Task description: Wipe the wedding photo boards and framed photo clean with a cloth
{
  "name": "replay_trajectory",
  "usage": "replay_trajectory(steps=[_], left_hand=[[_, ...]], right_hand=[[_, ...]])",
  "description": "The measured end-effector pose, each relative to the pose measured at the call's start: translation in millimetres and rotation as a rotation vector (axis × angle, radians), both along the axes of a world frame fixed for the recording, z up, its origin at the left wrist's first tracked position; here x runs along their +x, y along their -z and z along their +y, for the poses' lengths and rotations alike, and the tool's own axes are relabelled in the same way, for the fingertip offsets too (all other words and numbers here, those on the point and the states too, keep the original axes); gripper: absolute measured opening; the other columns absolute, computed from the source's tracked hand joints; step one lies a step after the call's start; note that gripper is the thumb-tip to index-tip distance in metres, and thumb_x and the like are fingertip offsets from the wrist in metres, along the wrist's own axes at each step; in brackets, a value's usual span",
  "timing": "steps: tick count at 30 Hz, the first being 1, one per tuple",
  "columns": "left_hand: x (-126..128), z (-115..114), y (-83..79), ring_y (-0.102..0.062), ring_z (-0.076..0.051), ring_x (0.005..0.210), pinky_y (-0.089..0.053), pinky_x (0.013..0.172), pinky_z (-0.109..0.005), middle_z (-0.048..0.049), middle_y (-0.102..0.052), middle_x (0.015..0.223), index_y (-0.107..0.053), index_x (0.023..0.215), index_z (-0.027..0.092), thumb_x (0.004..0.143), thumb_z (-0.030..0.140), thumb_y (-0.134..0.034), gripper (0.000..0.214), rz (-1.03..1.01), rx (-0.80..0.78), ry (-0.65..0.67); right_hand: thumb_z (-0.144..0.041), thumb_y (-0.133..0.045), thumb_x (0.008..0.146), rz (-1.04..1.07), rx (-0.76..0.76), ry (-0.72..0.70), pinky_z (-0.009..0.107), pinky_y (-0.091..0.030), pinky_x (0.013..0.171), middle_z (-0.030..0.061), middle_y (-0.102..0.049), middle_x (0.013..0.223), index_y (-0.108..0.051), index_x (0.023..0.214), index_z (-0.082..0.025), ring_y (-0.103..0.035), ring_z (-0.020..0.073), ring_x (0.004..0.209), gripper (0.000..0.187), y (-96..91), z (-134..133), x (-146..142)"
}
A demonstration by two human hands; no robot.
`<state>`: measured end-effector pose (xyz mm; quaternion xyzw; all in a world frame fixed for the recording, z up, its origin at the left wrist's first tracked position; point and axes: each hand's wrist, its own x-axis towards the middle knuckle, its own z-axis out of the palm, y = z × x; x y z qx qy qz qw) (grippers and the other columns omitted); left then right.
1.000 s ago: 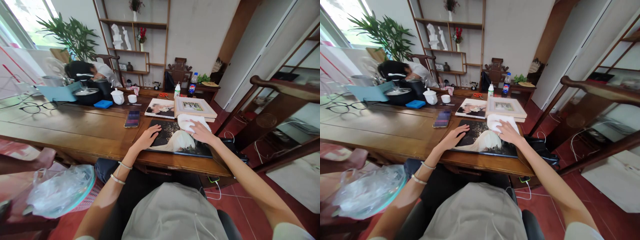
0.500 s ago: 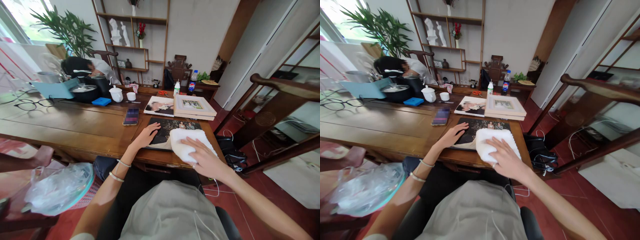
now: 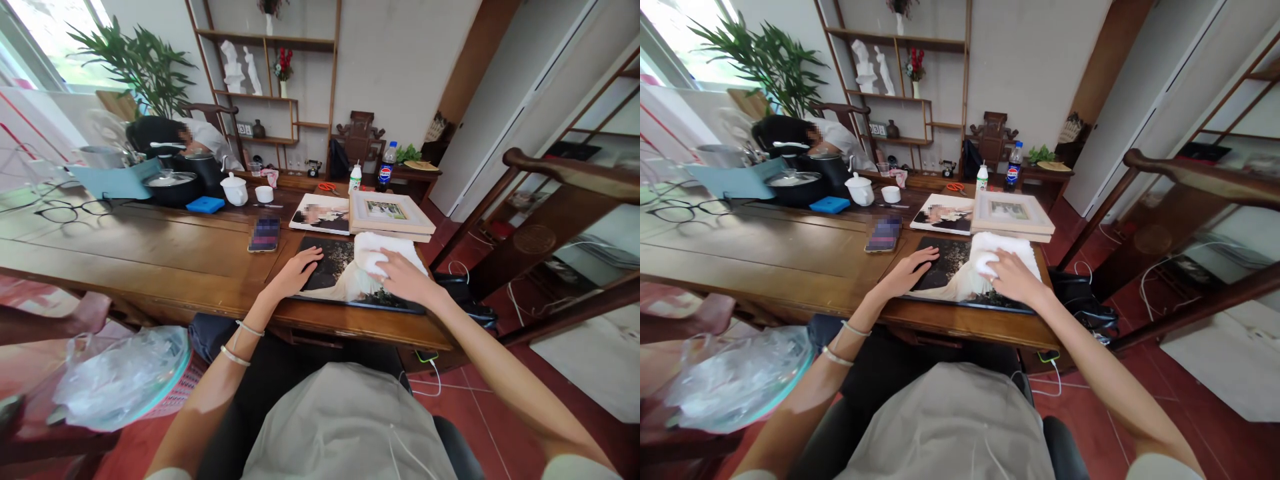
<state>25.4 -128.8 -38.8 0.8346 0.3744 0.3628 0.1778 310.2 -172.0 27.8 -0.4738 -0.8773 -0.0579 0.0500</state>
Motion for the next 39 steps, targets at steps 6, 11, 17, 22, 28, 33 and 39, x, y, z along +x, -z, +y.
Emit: replay_trajectory(steps=[6, 11, 17, 22, 28, 33, 39], left_hand=[[-0.4, 1.7, 2.7, -0.042, -0.022, 0.131, -0.032, 0.111, -0.044, -0.0102, -0.054, 0.134, -0.059, 0.119, 0.015, 0.092, 0.028, -0.038, 0.037, 0.015, 0.006, -0.008], [-0.4, 2.4, 2.9, -0.042, -0.021, 0.131, -0.032, 0.111, -0.043, -0.0105, -0.054, 0.133, -0.06, 0.118, 0.015, 0.092, 0.029, -0.038, 0.037, 0.008, 0.018, 0.0], [-0.8, 2.5, 2.2, -0.041, -0.021, 0.131, -0.031, 0.111, -0.043, -0.0109, -0.054, 0.133, -0.059, 0.119, 0.014, 0.092, 0.029, -0.037, 0.038, 0.007, 0.006, 0.004], [-1.0, 2.5, 2.9, -0.042, -0.021, 0.131, -0.031, 0.111, -0.044, -0.0094, -0.054, 0.134, -0.059, 0.119, 0.017, 0.092, 0.028, -0.038, 0.036, -0.002, 0.01, 0.005], [0.6, 1.5, 3.3, -0.042, -0.022, 0.131, -0.031, 0.111, -0.044, -0.0102, -0.053, 0.134, -0.059, 0.119, 0.015, 0.092, 0.029, -0.037, 0.037, 0.005, 0.008, -0.01], [1.0, 2.4, 4.3, -0.043, -0.022, 0.13, -0.032, 0.11, -0.043, -0.0098, -0.055, 0.132, -0.061, 0.117, 0.016, 0.092, 0.03, -0.038, 0.037, -0.01, 0.018, -0.014], [1.1, 1.7, 2.7, -0.043, -0.023, 0.13, -0.031, 0.111, -0.045, -0.0099, -0.054, 0.133, -0.061, 0.117, 0.016, 0.091, 0.029, -0.039, 0.036, -0.018, -0.002, -0.009]], right_hand=[[-0.019, -0.052, 0.083, 0.047, -0.094, -0.094, 0.058, -0.027, 0.106, 0.0128, -0.04, 0.144, -0.07, 0.091, -0.017, -0.028, 0.0363, 0.135, 0.021, 0.7, -97.5, -15.1], [-0.015, -0.054, 0.079, 0.072, -0.066, -0.083, 0.059, -0.025, 0.107, 0.0123, -0.039, 0.144, -0.07, 0.089, -0.016, -0.027, 0.0363, 0.136, 0.019, 6.3, -92.6, -18.5], [-0.035, -0.045, 0.092, 0.06, 0.0, -0.021, 0.055, -0.026, 0.106, 0.0155, -0.044, 0.14, -0.069, 0.1, -0.015, -0.032, 0.0343, 0.133, 0.032, 12.6, -0.3, -9.6], [-0.042, -0.038, 0.094, 0.019, -0.002, 0.096, 0.055, -0.028, 0.104, 0.0232, -0.045, 0.137, -0.062, 0.116, -0.01, -0.03, 0.0341, 0.134, 0.045, 9.1, 38.7, -11.0], [-0.031, -0.043, 0.092, -0.042, 0.001, -0.019, 0.059, -0.031, 0.101, 0.0158, -0.04, 0.143, -0.069, 0.1, -0.016, -0.03, 0.0385, 0.133, 0.032, 5.3, -37.4, -31.3], [-0.024, -0.054, 0.084, -0.053, -0.07, -0.094, 0.06, -0.027, 0.104, 0.0165, -0.036, 0.146, -0.071, 0.093, -0.015, -0.022, 0.0409, 0.136, 0.022, 4.5, -100.8, -38.7], [-0.032, -0.044, 0.092, 0.018, -0.026, -0.106, 0.054, -0.032, 0.103, 0.0094, -0.042, 0.143, -0.07, 0.095, -0.019, -0.034, 0.0347, 0.131, 0.03, -0.1, -49.2, -36.7]])
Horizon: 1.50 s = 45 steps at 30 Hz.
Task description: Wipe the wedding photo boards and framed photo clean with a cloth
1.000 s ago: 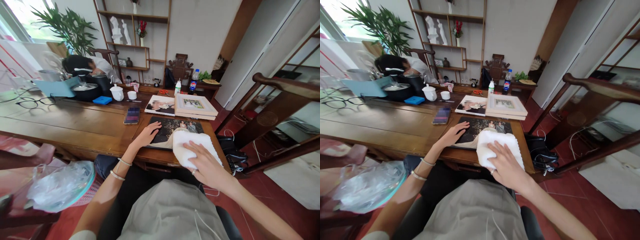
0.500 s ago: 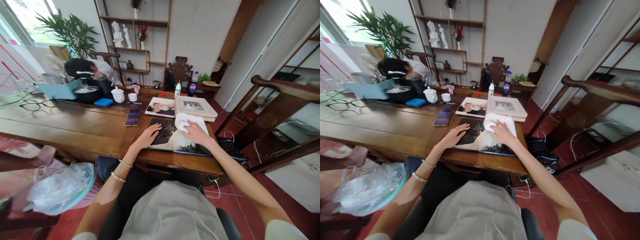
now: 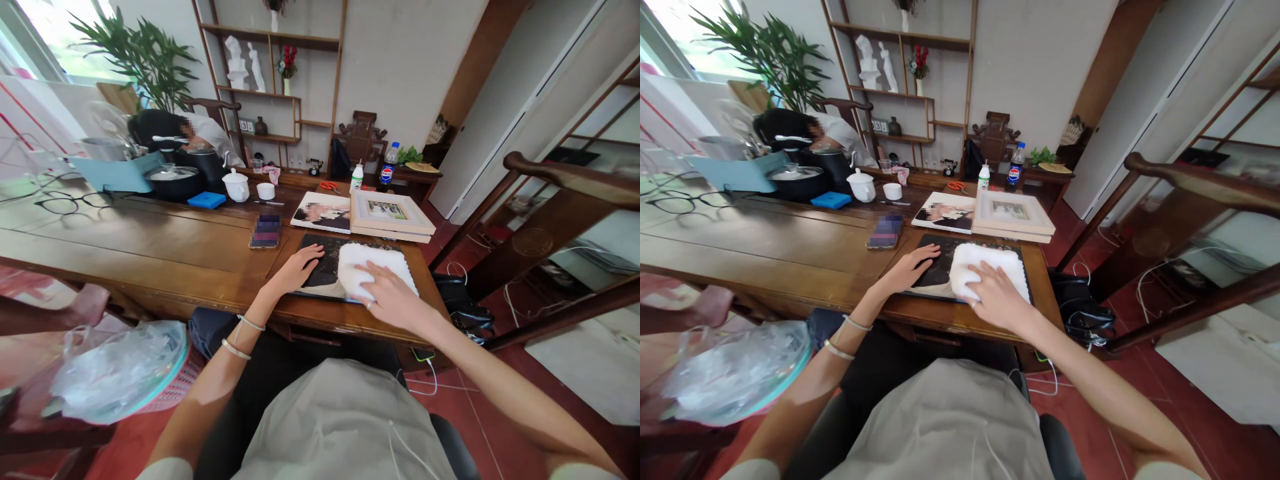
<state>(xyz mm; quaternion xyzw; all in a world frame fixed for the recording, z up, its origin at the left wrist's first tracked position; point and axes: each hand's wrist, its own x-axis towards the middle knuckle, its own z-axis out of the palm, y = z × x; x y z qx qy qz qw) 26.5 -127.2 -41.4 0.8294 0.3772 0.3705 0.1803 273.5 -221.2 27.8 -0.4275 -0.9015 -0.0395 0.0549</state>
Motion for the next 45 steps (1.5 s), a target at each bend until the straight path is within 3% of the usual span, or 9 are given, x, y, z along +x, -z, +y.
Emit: replay_trajectory(steps=[5, 8, 16, 19, 29, 32, 35, 39, 45], left_hand=[[-0.6, -1.5, -3.0, -0.041, -0.022, 0.132, -0.031, 0.111, -0.044, -0.0096, -0.052, 0.135, -0.059, 0.119, 0.016, 0.092, 0.029, -0.038, 0.037, 0.02, -0.015, 0.004], [-0.5, -1.1, -2.4, -0.041, -0.022, 0.132, -0.031, 0.111, -0.044, -0.01, -0.053, 0.135, -0.059, 0.118, 0.016, 0.091, 0.029, -0.038, 0.037, 0.019, -0.012, 0.002], [0.2, 0.7, 1.1, -0.043, -0.023, 0.13, -0.032, 0.11, -0.046, -0.009, -0.055, 0.132, -0.061, 0.116, 0.017, 0.09, 0.028, -0.04, 0.035, -0.009, 0.003, 0.003], [-0.1, 0.9, 0.5, -0.043, -0.023, 0.13, -0.032, 0.11, -0.046, -0.0086, -0.055, 0.133, -0.061, 0.116, 0.018, 0.09, 0.027, -0.04, 0.035, -0.003, 0.003, 0.003], [-0.3, 0.3, -1.0, -0.042, -0.022, 0.131, -0.031, 0.111, -0.046, -0.009, -0.054, 0.134, -0.06, 0.117, 0.017, 0.09, 0.027, -0.039, 0.035, 0.01, -0.009, -0.001], [-0.1, 0.1, -1.5, -0.042, -0.022, 0.131, -0.031, 0.111, -0.046, -0.0086, -0.054, 0.134, -0.06, 0.117, 0.018, 0.09, 0.026, -0.04, 0.035, 0.01, -0.009, 0.005], [0.6, 0.0, -1.1, -0.043, -0.022, 0.131, -0.031, 0.111, -0.046, -0.0084, -0.055, 0.133, -0.061, 0.116, 0.018, 0.09, 0.026, -0.04, 0.035, -0.003, -0.006, 0.005], [1.4, 0.0, 0.6, -0.044, -0.023, 0.13, -0.032, 0.11, -0.045, -0.0084, -0.057, 0.131, -0.062, 0.115, 0.018, 0.09, 0.026, -0.04, 0.034, -0.021, 0.005, -0.007], [0.8, -1.2, -0.2, -0.044, -0.022, 0.13, -0.033, 0.11, -0.043, -0.009, -0.056, 0.131, -0.062, 0.116, 0.016, 0.09, 0.026, -0.039, 0.036, -0.011, 0.009, -0.008]], right_hand=[[-0.037, -0.039, 0.095, -0.063, 0.036, 0.101, 0.047, -0.034, 0.1, 0.0214, -0.054, 0.128, -0.065, 0.109, -0.01, -0.04, 0.032, 0.127, 0.041, -1.5, 79.0, -2.5], [-0.037, -0.036, 0.096, -0.068, 0.038, 0.153, 0.047, -0.036, 0.097, 0.0222, -0.057, 0.122, -0.064, 0.11, -0.009, -0.043, 0.0318, 0.124, 0.042, -1.8, 91.6, -7.0], [-0.032, -0.046, 0.09, -0.027, -0.024, -0.004, 0.057, -0.029, 0.102, 0.0143, -0.041, 0.142, -0.069, 0.101, -0.019, -0.031, 0.0381, 0.132, 0.029, 1.1, -28.9, -24.2], [-0.032, -0.051, 0.087, -0.039, -0.044, -0.04, 0.056, -0.032, 0.101, 0.0147, -0.043, 0.14, -0.07, 0.098, -0.018, -0.03, 0.039, 0.132, 0.026, -0.8, -48.7, -24.8], [-0.038, -0.037, 0.095, -0.063, 0.059, 0.04, 0.039, -0.04, 0.092, 0.019, -0.062, 0.113, -0.066, 0.107, -0.01, -0.054, 0.0297, 0.11, 0.042, -7.3, 84.0, -21.1], [-0.038, -0.035, 0.096, -0.09, 0.072, 0.087, 0.037, -0.04, 0.089, 0.0186, -0.064, 0.106, -0.066, 0.107, -0.01, -0.056, 0.0291, 0.105, 0.043, -9.0, 100.2, -25.3], [-0.038, -0.036, 0.096, -0.092, 0.078, 0.083, 0.039, -0.039, 0.092, 0.0178, -0.062, 0.111, -0.067, 0.104, -0.013, -0.052, 0.0299, 0.109, 0.041, -7.2, 85.8, -29.4], [-0.036, -0.042, 0.093, -0.057, 0.076, 0.019, 0.044, -0.037, 0.094, 0.0168, -0.054, 0.124, -0.069, 0.099, -0.016, -0.046, 0.0325, 0.115, 0.034, -2.1, 30.2, -39.4], [-0.027, -0.056, 0.082, -0.099, 0.07, -0.042, 0.043, -0.04, 0.091, 0.0181, -0.056, 0.112, -0.069, 0.086, -0.016, -0.046, 0.032, 0.11, 0.018, -1.0, -19.7, -55.0]])
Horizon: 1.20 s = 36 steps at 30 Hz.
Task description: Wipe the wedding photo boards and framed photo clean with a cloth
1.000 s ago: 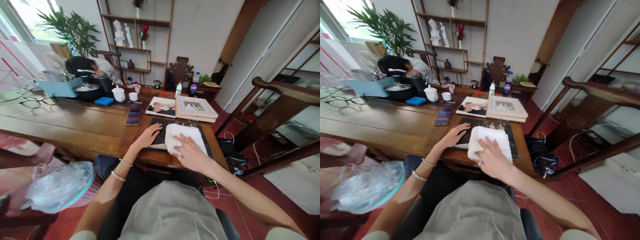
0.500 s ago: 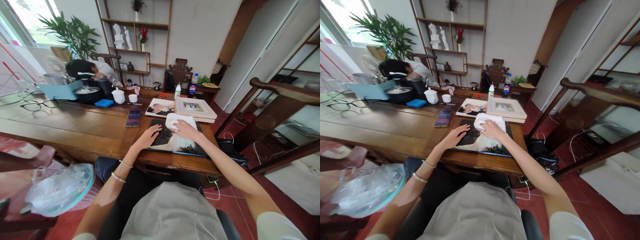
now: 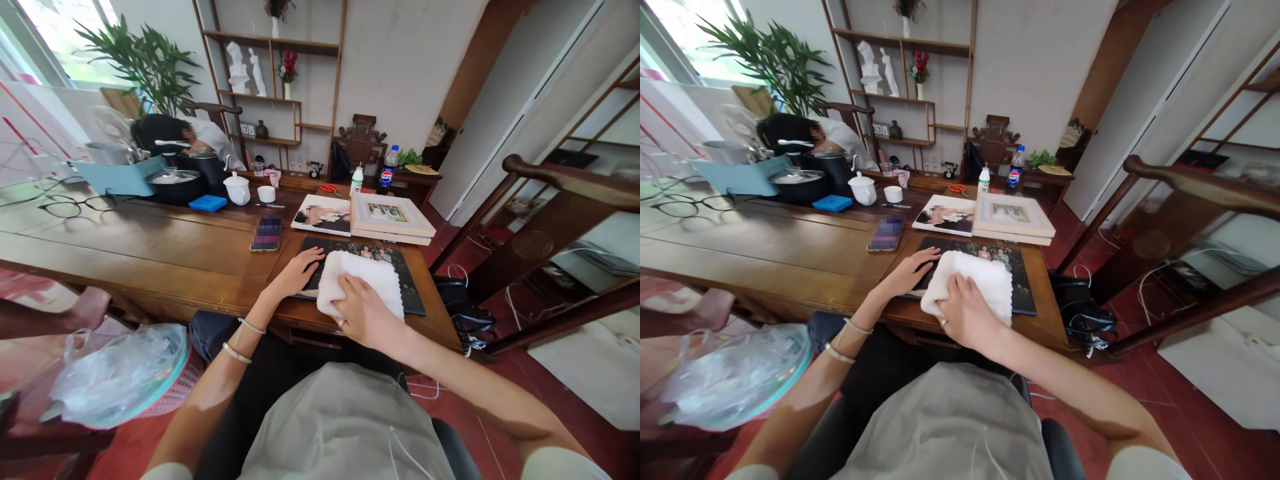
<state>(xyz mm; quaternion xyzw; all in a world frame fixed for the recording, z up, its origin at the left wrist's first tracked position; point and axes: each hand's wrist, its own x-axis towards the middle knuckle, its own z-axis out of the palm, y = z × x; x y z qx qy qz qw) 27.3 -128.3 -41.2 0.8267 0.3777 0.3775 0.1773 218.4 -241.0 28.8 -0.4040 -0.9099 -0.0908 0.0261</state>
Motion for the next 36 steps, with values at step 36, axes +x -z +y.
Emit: replay_trajectory(steps=[36], left_hand=[[0.3, 1.1, -0.3, -0.044, -0.022, 0.129, -0.033, 0.11, -0.042, -0.0112, -0.057, 0.131, -0.059, 0.119, 0.013, 0.089, 0.028, -0.044, 0.037, 0.012, -0.011, -0.019]], right_hand=[[-0.009, -0.043, 0.076, 0.1, -0.194, 0.05, 0.028, -0.04, 0.071, 0.0127, -0.067, 0.094, -0.062, 0.091, -0.011, -0.06, 0.0238, 0.086, 0.025, -31.8, 128.4, 12.9]])
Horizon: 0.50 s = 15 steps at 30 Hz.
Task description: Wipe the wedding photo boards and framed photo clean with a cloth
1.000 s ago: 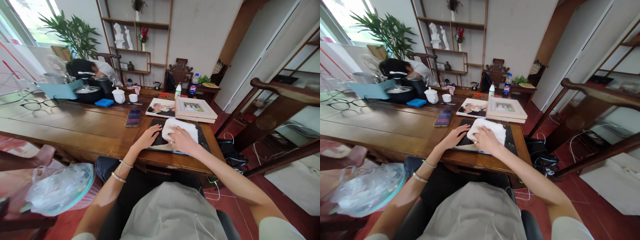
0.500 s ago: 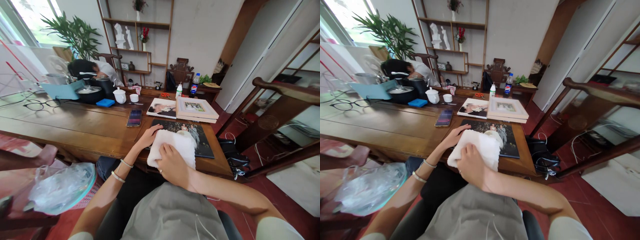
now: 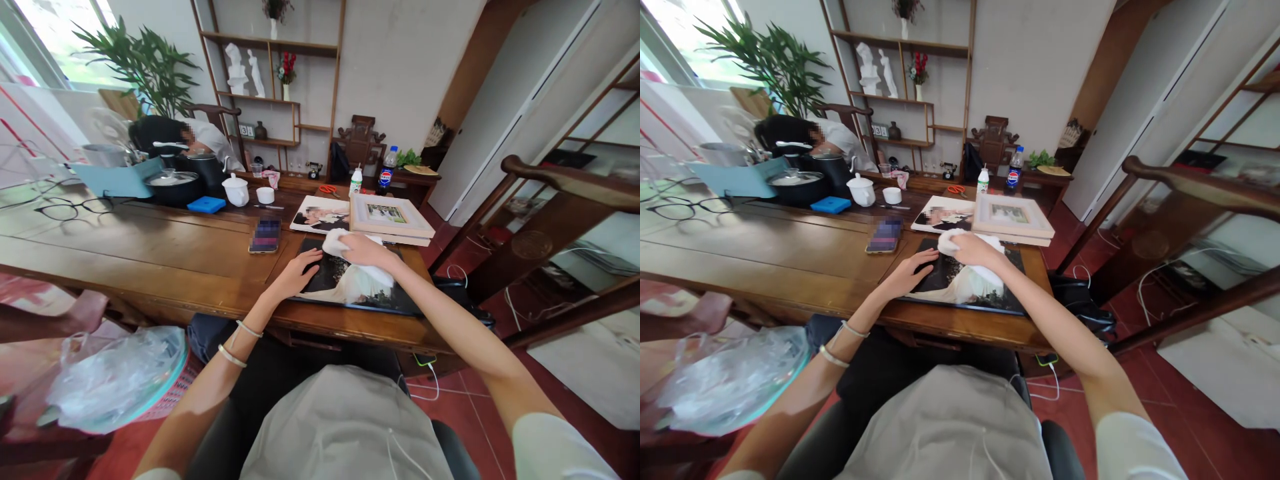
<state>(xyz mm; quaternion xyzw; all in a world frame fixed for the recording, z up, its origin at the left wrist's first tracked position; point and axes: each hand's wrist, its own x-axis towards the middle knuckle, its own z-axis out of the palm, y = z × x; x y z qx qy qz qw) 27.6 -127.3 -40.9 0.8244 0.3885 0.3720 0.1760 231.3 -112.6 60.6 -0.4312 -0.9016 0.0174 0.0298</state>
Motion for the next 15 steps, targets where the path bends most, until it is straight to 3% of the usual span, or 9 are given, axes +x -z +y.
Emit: replay_trajectory(steps=[4, 7, 10, 15], left_hand=[[0.0, -1.6, -2.3, -0.049, -0.023, 0.125, -0.035, 0.108, -0.042, -0.012, -0.057, 0.13, -0.06, 0.118, 0.013, 0.089, 0.028, -0.045, 0.036, 0.02, -0.01, -0.031], [0.5, -2.6, -3.3, -0.053, -0.023, 0.121, -0.038, 0.106, -0.042, -0.0109, -0.058, 0.128, -0.061, 0.117, 0.015, 0.089, 0.027, -0.045, 0.035, 0.027, -0.014, -0.047], [1.0, -2.7, -3.2, -0.052, -0.022, 0.121, -0.037, 0.107, -0.041, -0.0116, -0.058, 0.128, -0.061, 0.117, 0.014, 0.089, 0.027, -0.045, 0.035, 0.022, -0.018, -0.044], [0.8, -1.5, -0.3, -0.045, -0.022, 0.129, -0.032, 0.111, -0.041, -0.011, -0.057, 0.131, -0.06, 0.119, 0.013, 0.089, 0.028, -0.044, 0.037, -0.021, -0.007, -0.003]], right_hand=[[-0.01, -0.044, 0.076, 0.015, -0.032, -0.072, 0.026, -0.039, 0.072, 0.0107, -0.068, 0.098, -0.063, 0.092, -0.011, -0.06, 0.0212, 0.085, 0.025, -11.0, 24.0, -43.4], [-0.008, -0.044, 0.075, 0.021, -0.04, -0.104, 0.026, -0.039, 0.075, 0.0099, -0.068, 0.099, -0.063, 0.09, -0.012, -0.059, 0.0206, 0.088, 0.025, -10.3, 25.8, -57.0], [-0.009, -0.044, 0.076, 0.031, -0.023, -0.08, 0.027, -0.039, 0.075, 0.0108, -0.067, 0.102, -0.063, 0.092, -0.011, -0.059, 0.0213, 0.088, 0.025, -3.6, 20.3, -43.1], [-0.009, -0.043, 0.075, 0.01, 0.01, 0.038, 0.028, -0.039, 0.074, 0.0117, -0.066, 0.095, -0.062, 0.088, -0.012, -0.057, 0.023, 0.088, 0.024, 8.5, 2.8, 21.5]])
